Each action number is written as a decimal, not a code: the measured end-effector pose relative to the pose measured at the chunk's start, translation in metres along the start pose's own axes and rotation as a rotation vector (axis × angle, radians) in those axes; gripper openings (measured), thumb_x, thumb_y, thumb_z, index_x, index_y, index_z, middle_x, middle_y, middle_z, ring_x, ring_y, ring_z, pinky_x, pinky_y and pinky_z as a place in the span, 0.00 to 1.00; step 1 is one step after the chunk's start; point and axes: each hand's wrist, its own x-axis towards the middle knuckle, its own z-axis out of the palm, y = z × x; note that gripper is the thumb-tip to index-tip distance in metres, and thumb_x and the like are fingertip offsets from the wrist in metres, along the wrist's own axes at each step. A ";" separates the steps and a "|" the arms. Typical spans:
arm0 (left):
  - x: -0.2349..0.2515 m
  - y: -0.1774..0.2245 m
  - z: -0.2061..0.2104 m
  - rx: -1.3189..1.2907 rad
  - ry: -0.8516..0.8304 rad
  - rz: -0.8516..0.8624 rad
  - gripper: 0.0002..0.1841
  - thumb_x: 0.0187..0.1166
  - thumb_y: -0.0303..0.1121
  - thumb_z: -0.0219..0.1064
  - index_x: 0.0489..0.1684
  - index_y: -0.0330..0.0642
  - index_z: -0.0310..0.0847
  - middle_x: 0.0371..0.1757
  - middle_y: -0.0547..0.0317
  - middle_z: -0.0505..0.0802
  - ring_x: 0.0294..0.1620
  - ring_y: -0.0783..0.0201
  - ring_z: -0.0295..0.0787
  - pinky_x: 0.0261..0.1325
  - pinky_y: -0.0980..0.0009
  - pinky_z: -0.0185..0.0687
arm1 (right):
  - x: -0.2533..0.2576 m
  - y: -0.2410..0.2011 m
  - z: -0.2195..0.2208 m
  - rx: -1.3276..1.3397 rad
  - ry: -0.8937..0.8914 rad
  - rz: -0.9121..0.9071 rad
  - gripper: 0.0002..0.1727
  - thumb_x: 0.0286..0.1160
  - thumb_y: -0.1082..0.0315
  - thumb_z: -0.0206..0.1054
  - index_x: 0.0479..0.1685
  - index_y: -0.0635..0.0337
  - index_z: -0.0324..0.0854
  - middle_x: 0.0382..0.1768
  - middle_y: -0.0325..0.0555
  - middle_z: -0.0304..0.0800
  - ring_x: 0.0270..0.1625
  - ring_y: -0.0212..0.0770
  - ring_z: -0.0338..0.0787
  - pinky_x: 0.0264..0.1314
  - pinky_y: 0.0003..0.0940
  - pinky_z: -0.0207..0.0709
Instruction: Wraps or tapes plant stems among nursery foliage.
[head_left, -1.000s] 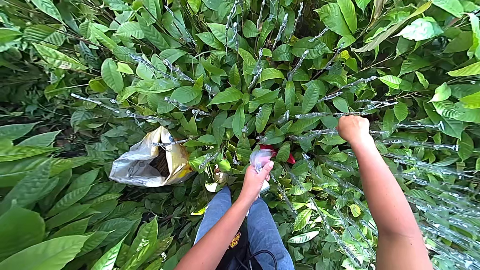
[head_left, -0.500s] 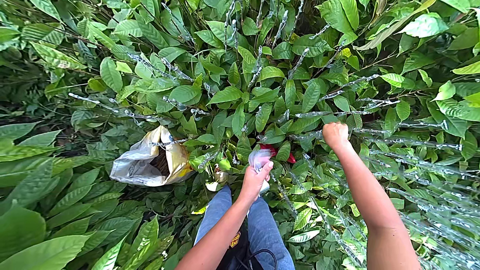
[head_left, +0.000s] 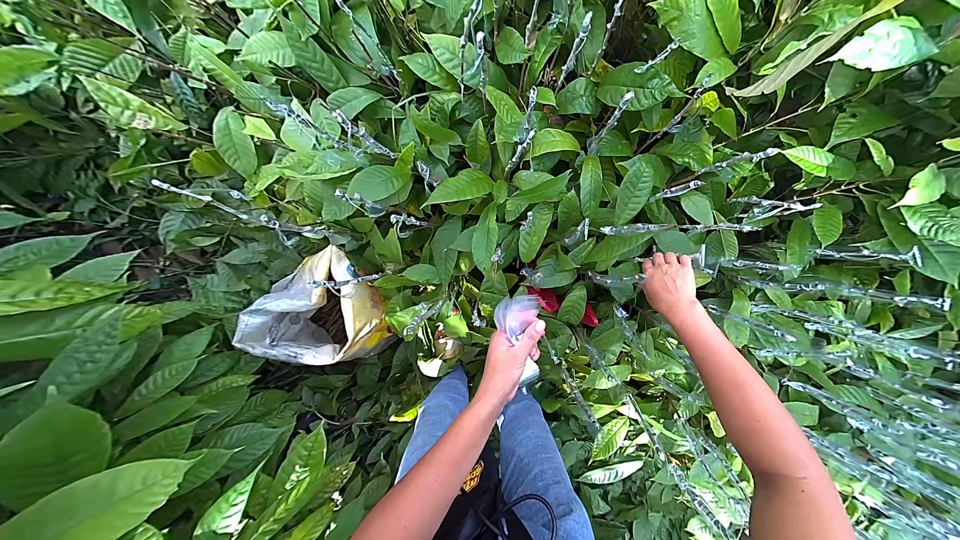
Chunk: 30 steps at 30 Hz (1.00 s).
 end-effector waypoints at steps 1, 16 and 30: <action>0.001 0.000 0.000 0.002 0.002 0.001 0.02 0.81 0.22 0.63 0.43 0.37 0.79 0.25 0.68 0.87 0.19 0.76 0.78 0.29 0.81 0.80 | -0.003 0.000 -0.001 -0.007 0.021 0.004 0.17 0.76 0.78 0.65 0.63 0.73 0.82 0.63 0.67 0.84 0.69 0.66 0.82 0.70 0.60 0.70; 0.004 0.002 0.002 0.013 -0.009 0.003 0.02 0.81 0.22 0.62 0.42 0.38 0.79 0.25 0.68 0.87 0.18 0.77 0.78 0.29 0.82 0.80 | -0.015 -0.005 0.071 1.421 0.445 0.522 0.23 0.84 0.59 0.68 0.66 0.69 0.72 0.28 0.44 0.80 0.26 0.34 0.80 0.35 0.33 0.77; 0.008 0.002 0.003 0.016 0.000 0.001 0.02 0.81 0.22 0.62 0.42 0.37 0.79 0.25 0.68 0.87 0.18 0.77 0.78 0.29 0.81 0.80 | 0.009 -0.042 0.053 1.926 0.644 0.764 0.14 0.88 0.65 0.63 0.63 0.64 0.79 0.26 0.41 0.77 0.18 0.28 0.73 0.20 0.21 0.67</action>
